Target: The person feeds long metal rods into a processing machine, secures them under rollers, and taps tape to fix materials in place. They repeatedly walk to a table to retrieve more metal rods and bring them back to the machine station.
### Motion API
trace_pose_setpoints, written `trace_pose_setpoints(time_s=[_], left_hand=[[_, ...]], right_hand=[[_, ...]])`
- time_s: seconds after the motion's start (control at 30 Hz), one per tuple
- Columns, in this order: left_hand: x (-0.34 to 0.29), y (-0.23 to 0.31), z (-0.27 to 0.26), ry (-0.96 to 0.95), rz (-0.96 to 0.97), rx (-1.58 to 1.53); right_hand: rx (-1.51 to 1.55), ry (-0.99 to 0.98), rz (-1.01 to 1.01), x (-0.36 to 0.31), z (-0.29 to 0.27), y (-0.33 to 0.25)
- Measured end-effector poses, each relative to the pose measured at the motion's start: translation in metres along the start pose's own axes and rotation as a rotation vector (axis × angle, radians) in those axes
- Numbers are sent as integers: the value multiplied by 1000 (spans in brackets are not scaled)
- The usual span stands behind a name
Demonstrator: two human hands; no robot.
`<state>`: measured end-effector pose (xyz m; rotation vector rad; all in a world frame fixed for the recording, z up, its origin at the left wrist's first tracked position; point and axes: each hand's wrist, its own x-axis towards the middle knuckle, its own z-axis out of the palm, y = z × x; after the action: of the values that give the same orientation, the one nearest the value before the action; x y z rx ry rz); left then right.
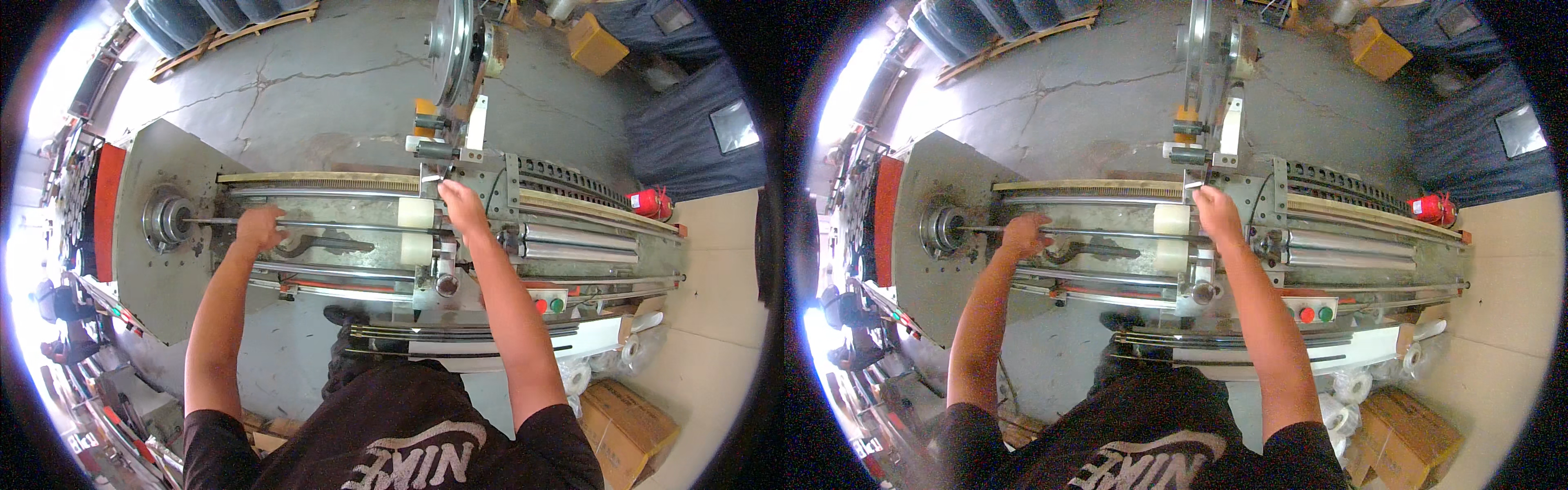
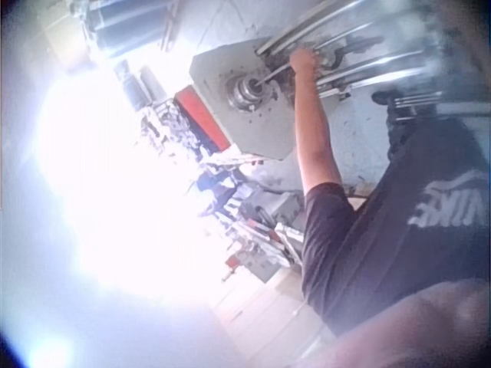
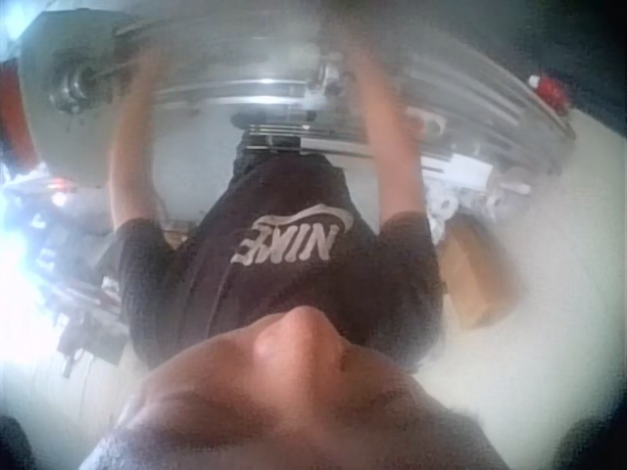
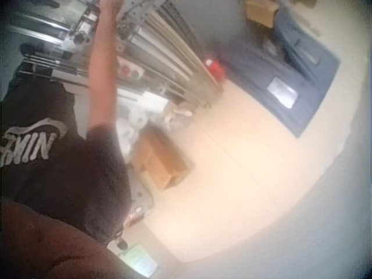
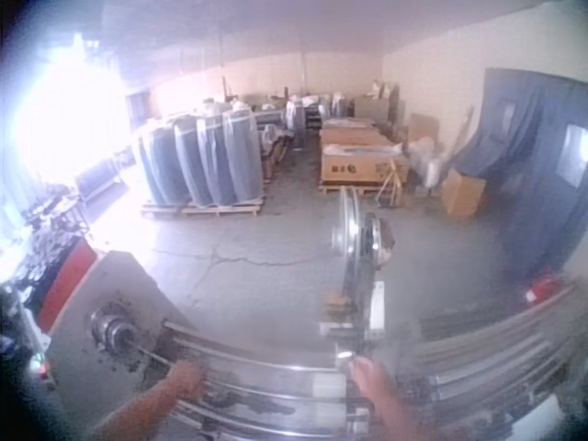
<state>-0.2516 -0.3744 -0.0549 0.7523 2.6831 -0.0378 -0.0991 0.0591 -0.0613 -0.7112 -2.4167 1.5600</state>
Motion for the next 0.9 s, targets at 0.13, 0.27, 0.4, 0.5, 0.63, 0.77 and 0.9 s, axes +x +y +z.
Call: trace_pose_setpoints(time_s=[0.13, 0.27, 0.4, 0.5, 0.63, 0.77, 0.9], left_hand=[[-8, 31, -3, -21, 11, -30], [0, 72, 1, 41, 90, -92], [2, 109, 7, 110, 159, -129], [5, 144, 0, 57, 194, -116], [7, 176, 1, 50, 232, -140], [11, 215, -11, -36, 249, -162], [13, 233, 7, 60, 293, -131]], right_hand=[[203, -127, 368, 21, 22, -45], [100, -313, 383, 56, 37, 21], [119, -230, 266, 55, 50, 39], [29, -172, 269, 62, 54, 54], [-38, -214, 296, 56, 55, 35], [-165, -168, 234, 58, 53, 40], [171, -72, 327, 54, 40, 10]])
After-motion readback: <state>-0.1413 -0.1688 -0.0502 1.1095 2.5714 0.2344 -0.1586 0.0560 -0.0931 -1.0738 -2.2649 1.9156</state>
